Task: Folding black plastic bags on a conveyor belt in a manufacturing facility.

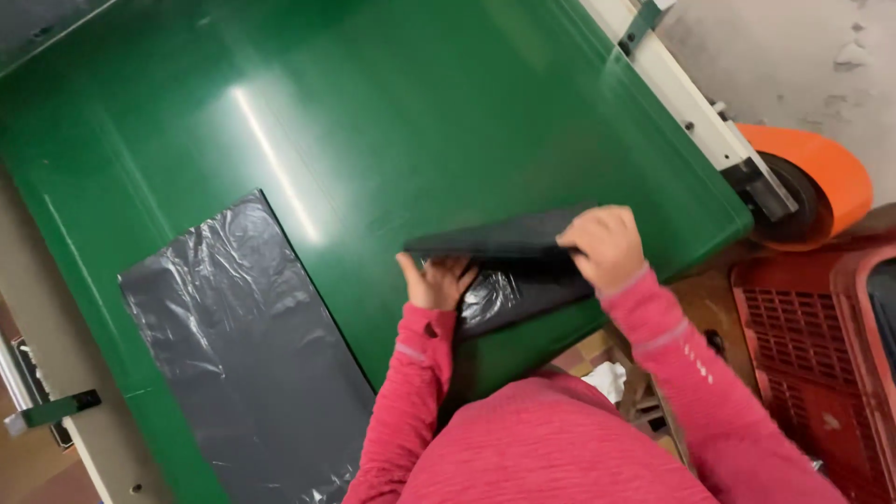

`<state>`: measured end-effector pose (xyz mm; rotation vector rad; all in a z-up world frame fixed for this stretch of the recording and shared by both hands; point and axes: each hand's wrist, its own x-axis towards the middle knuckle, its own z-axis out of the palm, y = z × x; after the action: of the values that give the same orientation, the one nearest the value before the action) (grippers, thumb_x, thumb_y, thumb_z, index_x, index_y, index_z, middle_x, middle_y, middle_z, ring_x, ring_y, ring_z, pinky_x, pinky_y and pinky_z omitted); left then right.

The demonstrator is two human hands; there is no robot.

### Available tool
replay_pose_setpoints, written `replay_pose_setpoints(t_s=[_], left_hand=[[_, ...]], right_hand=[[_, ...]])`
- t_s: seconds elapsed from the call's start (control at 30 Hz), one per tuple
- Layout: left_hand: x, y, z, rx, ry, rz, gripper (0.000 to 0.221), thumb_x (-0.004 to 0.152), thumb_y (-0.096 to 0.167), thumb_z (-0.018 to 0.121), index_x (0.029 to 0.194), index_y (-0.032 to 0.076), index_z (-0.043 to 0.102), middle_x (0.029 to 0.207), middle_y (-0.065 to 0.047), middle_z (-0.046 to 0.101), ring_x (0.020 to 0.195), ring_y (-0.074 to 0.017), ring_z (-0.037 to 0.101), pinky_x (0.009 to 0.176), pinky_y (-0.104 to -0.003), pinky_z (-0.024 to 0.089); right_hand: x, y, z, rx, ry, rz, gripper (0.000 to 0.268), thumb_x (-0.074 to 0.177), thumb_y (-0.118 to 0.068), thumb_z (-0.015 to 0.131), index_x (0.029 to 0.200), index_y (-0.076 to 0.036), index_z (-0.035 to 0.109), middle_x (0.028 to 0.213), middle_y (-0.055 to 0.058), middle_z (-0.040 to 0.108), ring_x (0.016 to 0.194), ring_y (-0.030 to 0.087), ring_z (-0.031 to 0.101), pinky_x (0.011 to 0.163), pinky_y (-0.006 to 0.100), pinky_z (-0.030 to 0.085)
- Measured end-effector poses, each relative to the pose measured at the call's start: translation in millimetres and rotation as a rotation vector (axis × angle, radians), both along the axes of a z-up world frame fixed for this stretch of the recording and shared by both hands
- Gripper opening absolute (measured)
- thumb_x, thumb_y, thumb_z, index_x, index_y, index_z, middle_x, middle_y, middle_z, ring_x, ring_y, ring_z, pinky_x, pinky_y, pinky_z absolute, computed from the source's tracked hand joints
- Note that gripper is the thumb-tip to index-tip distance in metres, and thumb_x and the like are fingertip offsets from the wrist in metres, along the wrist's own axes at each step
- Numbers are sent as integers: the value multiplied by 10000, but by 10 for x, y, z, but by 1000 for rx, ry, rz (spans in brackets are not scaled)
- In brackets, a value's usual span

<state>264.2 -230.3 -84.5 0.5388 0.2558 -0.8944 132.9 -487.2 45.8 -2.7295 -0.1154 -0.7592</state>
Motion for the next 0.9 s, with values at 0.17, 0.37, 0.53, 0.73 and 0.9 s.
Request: replay_pose_setpoints(t_s=[0.17, 0.37, 0.53, 0.73, 0.9], left_hand=[[-287, 567, -476, -60, -188, 51, 1000, 964, 787, 360, 1543, -28, 409, 1557, -178, 506, 1430, -352, 463, 1208, -469, 324], [-724, 799, 742, 998, -1987, 96, 717, 784, 412, 773, 1304, -16, 525, 1341, -220, 554, 1310, -407, 471, 1098, -523, 373], [-739, 764, 281, 1155, -2233, -811, 88, 1019, 245, 679, 998, 159, 679, 1017, -25, 673, 1052, -250, 651, 809, -427, 514], [-410, -97, 1184, 373, -1799, -678, 239, 900, 314, 683, 938, 84, 736, 899, -135, 709, 857, -325, 701, 752, -396, 559], [289, -703, -392, 451, -1160, -904, 468, 1016, 454, 440, 1107, 123, 758, 1134, -116, 750, 1073, -302, 682, 911, -367, 512]], right_hand=[[-694, 244, -465, 7, 27, -132, 242, 700, 3, 699, 889, -148, 704, 1008, -23, 714, 1108, 233, 653, 949, 446, 476], [-686, 439, -331, -113, 95, -164, 254, 734, -39, 682, 973, -112, 726, 1152, 34, 692, 1224, 281, 597, 1018, 486, 472], [-566, 1096, -57, 132, 263, 182, 672, 632, -88, 696, 1265, 117, 601, 1385, 286, 527, 1352, 460, 431, 1121, 565, 336], [-989, 1102, -940, 312, 166, 148, 474, 749, -1, 677, 1221, 0, 647, 1368, 194, 650, 1364, 339, 579, 1206, 468, 412], [-1131, 645, -1620, 1117, 225, -184, 323, 972, -50, 519, 1253, 25, 658, 1231, 151, 728, 1227, 284, 646, 1141, 468, 432]])
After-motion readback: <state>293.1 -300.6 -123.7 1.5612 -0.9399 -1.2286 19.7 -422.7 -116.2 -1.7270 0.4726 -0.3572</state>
